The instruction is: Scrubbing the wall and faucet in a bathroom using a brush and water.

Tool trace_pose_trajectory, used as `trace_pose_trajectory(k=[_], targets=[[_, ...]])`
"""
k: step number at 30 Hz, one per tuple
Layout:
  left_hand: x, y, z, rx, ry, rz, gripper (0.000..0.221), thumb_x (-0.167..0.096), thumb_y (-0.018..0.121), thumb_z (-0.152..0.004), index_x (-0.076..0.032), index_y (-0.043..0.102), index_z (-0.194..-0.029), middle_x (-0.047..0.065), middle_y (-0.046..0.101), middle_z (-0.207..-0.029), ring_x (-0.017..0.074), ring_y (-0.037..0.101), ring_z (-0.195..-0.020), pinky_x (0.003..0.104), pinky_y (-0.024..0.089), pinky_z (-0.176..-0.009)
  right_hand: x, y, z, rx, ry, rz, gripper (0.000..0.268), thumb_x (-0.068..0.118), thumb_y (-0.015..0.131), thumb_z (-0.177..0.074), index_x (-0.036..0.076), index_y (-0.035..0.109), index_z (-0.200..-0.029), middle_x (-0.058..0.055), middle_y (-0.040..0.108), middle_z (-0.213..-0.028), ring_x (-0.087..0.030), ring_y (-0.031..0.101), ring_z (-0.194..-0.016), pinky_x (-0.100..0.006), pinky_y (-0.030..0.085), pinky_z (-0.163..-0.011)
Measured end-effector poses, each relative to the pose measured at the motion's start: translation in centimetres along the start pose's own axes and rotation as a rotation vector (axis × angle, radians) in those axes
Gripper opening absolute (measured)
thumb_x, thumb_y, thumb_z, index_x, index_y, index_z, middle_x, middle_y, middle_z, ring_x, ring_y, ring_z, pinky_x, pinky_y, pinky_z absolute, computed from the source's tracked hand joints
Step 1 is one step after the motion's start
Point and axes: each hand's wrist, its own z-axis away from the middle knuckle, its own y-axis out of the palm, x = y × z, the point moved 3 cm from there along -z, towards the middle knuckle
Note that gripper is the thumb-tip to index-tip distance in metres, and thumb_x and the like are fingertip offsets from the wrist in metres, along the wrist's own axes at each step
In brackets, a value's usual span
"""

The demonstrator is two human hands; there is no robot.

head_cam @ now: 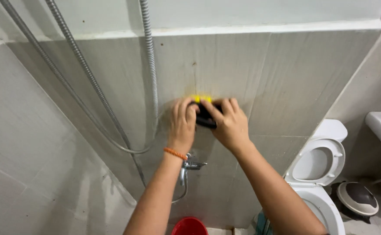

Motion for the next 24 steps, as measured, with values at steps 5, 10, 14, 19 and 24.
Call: trace_pose_trajectory(k=[5,10,14,19,24], targets=[[0.5,-4.6,-5.3,-0.047,0.031,0.033,0.032,0.0,0.064,-0.089,-0.008,0.052,-0.118,0.012,0.051,-0.136,0.0369,0.047,-0.135,0.049,0.039,-0.117,0.6,-0.9,-4.1,-0.09,0.01,0.018,0.063,0.009,0.082,-0.07,0.022,0.071,-0.131,-0.003,0.064,-0.106,-0.026,0.059,-0.095,-0.037,0.056,-0.076],[1.8,-3.8,-1.9,-0.058,0.015,-0.025,0.047,0.012,0.066,-0.075,-0.006,0.05,-0.115,0.013,0.051,-0.136,0.0394,0.046,-0.137,0.051,0.039,-0.119,1.5,1.2,-2.6,-0.06,0.012,-0.054,0.062,0.01,0.08,-0.072,0.022,0.07,-0.132,-0.004,0.064,-0.105,-0.026,0.06,-0.094,-0.038,0.055,-0.072],[1.5,-1.7,2.7,0.036,-0.146,0.003,0.049,0.014,0.07,-0.072,-0.007,0.051,-0.113,0.013,0.051,-0.137,0.0377,0.047,-0.134,0.049,0.041,-0.114,1.3,2.5,0.9,0.052,-0.026,-0.087,0.062,0.009,0.077,-0.072,0.021,0.07,-0.132,-0.005,0.063,-0.101,-0.027,0.059,-0.093,-0.038,0.056,-0.074],[-0.9,0.1,4.1,0.111,-0.216,0.081,0.042,0.009,0.067,-0.077,-0.005,0.053,-0.115,0.012,0.052,-0.137,0.0366,0.047,-0.133,0.048,0.041,-0.112,-0.5,1.7,3.4,0.141,-0.027,-0.14,0.061,0.008,0.075,-0.071,0.02,0.07,-0.131,-0.005,0.062,-0.1,-0.026,0.059,-0.094,-0.038,0.056,-0.076],[-3.3,-0.7,-1.5,0.103,-0.147,0.014,0.025,0.0,0.058,-0.092,-0.009,0.054,-0.115,0.01,0.051,-0.14,0.0335,0.047,-0.134,0.047,0.041,-0.114,-3.1,-1.7,0.3,0.087,-0.004,-0.118,0.06,0.006,0.076,-0.073,0.019,0.07,-0.131,-0.006,0.062,-0.102,-0.027,0.06,-0.095,-0.039,0.055,-0.073]])
